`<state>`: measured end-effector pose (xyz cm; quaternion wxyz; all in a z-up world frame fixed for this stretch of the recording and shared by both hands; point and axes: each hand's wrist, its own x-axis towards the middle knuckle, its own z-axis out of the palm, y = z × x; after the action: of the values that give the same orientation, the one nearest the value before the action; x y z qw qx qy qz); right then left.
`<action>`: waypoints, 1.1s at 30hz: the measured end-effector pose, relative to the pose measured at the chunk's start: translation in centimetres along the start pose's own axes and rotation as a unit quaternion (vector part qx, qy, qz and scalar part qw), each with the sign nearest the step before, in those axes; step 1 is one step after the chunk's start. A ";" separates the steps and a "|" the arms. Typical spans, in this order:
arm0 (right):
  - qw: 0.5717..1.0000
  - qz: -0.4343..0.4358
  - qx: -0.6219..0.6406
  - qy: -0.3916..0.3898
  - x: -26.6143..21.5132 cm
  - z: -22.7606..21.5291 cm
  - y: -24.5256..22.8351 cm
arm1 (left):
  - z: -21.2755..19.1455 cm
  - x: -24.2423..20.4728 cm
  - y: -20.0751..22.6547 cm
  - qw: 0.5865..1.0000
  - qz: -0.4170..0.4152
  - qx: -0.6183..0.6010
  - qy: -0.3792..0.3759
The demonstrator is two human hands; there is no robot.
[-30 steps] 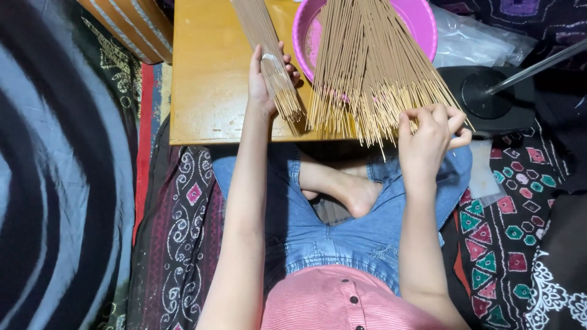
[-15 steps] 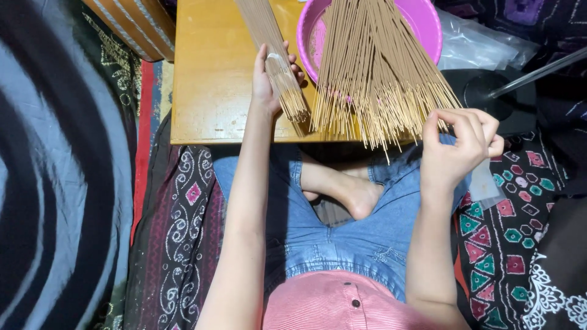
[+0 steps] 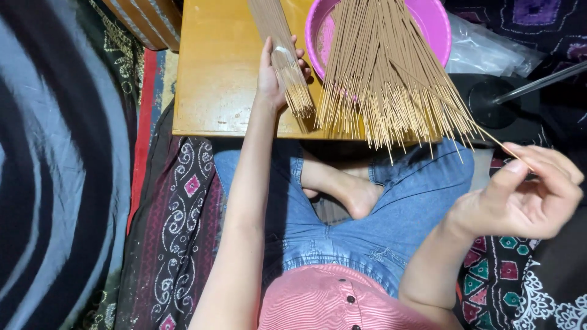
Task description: The person sorts through a bundle of incense sticks, picking individual sticks from a large pile and grouping them together.
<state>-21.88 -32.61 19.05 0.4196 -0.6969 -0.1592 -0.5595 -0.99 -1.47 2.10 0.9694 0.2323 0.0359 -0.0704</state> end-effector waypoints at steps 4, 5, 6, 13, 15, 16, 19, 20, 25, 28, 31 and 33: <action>0.998 -0.044 0.025 0.046 -0.2 -2.3 0.0 | 0.0 0.0 -0.1 0.999 0.012 0.027 -0.017; 0.996 -0.068 0.008 0.059 -0.2 -2.7 -0.1 | -0.3 0.1 -0.2 0.998 0.021 0.060 -0.018; 0.993 -0.091 -0.010 0.073 -0.3 -3.2 -0.3 | -0.5 0.3 -0.2 0.995 0.029 0.092 -0.019; 0.995 -0.074 0.013 0.066 -0.5 -3.1 -1.2 | -1.4 0.9 -0.4 0.995 0.043 0.054 -0.079; 0.998 -0.049 -0.002 0.029 -0.7 -2.9 -1.5 | -1.5 1.0 -0.4 0.995 0.036 0.053 -0.080; 0.998 -0.047 -0.003 0.029 -0.9 -2.5 -1.8 | -1.6 1.1 -0.4 0.995 0.034 0.053 -0.079; 0.999 0.001 0.001 0.053 -1.5 -1.6 -2.3 | -2.1 1.3 -0.6 0.995 0.036 0.049 -0.085; 0.998 0.010 0.003 0.055 -1.5 -1.4 -2.3 | -2.2 1.4 -0.5 0.995 0.032 0.043 -0.090; 0.996 0.057 0.029 0.066 -2.5 0.2 -2.4 | -1.9 1.2 -0.4 0.995 0.031 0.033 -0.085; 0.993 0.057 0.038 0.093 -2.8 1.5 -2.8 | -1.7 1.2 -0.3 0.994 0.021 0.038 -0.100; 0.992 0.061 0.050 0.102 -3.5 2.0 -2.6 | -1.3 0.8 -0.1 0.995 0.021 0.045 -0.091; 0.989 0.069 0.086 0.094 -3.9 2.2 -2.6 | -0.7 0.5 0.0 0.998 0.017 0.032 -0.060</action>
<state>-23.52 -28.44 16.46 0.5288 -0.6114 -0.1182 -0.5767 -0.55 -1.15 1.42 0.9629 0.2594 -0.0287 -0.0688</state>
